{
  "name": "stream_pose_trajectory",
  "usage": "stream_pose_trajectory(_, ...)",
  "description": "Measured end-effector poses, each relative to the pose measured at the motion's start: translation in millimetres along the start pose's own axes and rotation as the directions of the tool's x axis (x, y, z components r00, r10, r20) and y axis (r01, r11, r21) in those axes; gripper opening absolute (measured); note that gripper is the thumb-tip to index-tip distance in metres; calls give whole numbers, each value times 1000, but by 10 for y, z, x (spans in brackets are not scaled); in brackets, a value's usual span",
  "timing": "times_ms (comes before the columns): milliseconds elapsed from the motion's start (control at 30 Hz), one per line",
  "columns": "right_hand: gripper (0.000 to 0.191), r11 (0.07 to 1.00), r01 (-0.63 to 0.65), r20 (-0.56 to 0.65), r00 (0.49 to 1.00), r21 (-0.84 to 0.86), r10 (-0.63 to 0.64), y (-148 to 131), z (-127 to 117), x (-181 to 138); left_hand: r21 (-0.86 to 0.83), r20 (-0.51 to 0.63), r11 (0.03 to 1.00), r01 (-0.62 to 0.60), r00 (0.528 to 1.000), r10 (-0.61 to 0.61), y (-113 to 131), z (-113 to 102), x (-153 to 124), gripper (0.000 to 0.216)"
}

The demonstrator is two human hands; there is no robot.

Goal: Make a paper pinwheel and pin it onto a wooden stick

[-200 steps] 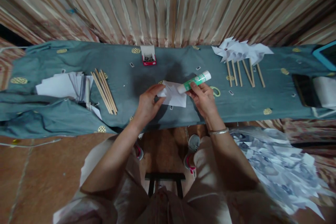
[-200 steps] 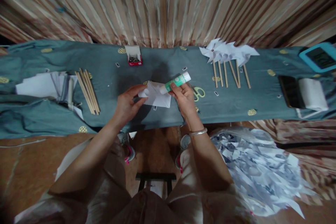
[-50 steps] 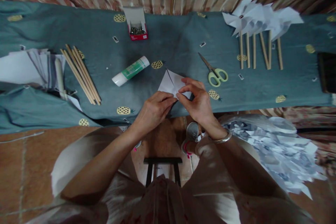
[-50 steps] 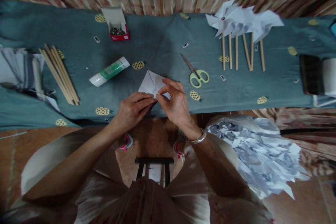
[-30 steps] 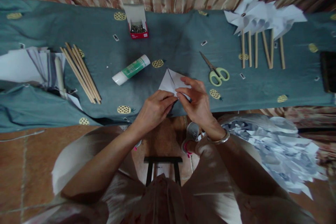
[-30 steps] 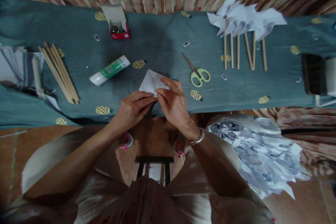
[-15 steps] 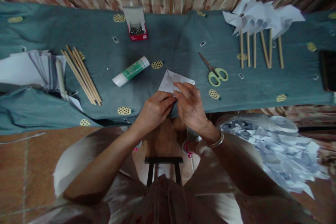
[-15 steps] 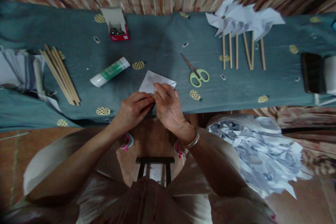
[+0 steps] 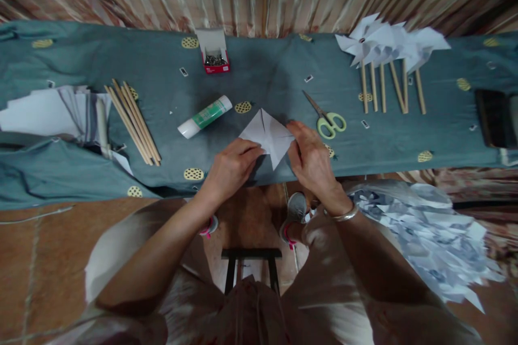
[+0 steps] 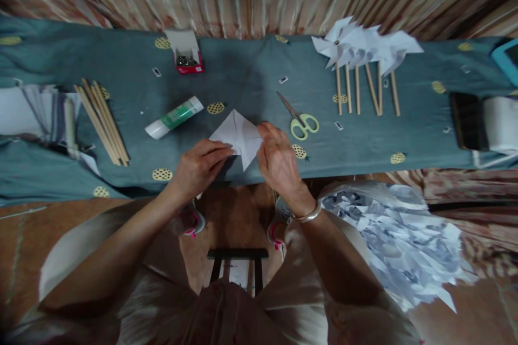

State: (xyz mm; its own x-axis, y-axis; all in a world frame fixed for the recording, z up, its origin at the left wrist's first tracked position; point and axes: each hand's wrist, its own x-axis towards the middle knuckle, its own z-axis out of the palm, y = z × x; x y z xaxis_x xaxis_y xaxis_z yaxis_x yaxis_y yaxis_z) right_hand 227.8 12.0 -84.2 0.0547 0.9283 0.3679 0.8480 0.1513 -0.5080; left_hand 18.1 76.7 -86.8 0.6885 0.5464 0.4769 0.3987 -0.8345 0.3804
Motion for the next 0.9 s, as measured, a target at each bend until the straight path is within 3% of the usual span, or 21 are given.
stream_pose_trajectory(200, 37, 996, -5, 0, 1000, 88, 5, -66, -53, -26, 110, -53, 993, 32, 998, -27, -191, -109, 47, 20)
stream_pose_trajectory(300, 37, 997, -11, -32, 999, 70, 13, -49, -43, -25, 98, -64, 995, 9, 998, -3, -101, -102, 54, 18)
stream_pose_trajectory(467, 37, 998, -4, -22, 1000, 55, 5, -73, -38, -18, 145, 23, 987, -72, 997, 70, 98, -39, 52, 17)
stream_pose_trajectory(900, 36, 993, -1, 43, 999, 115, -4, -102, -89, -25, 259, 76, 962, -85, 995, 67, 153, -33, 96, 19)
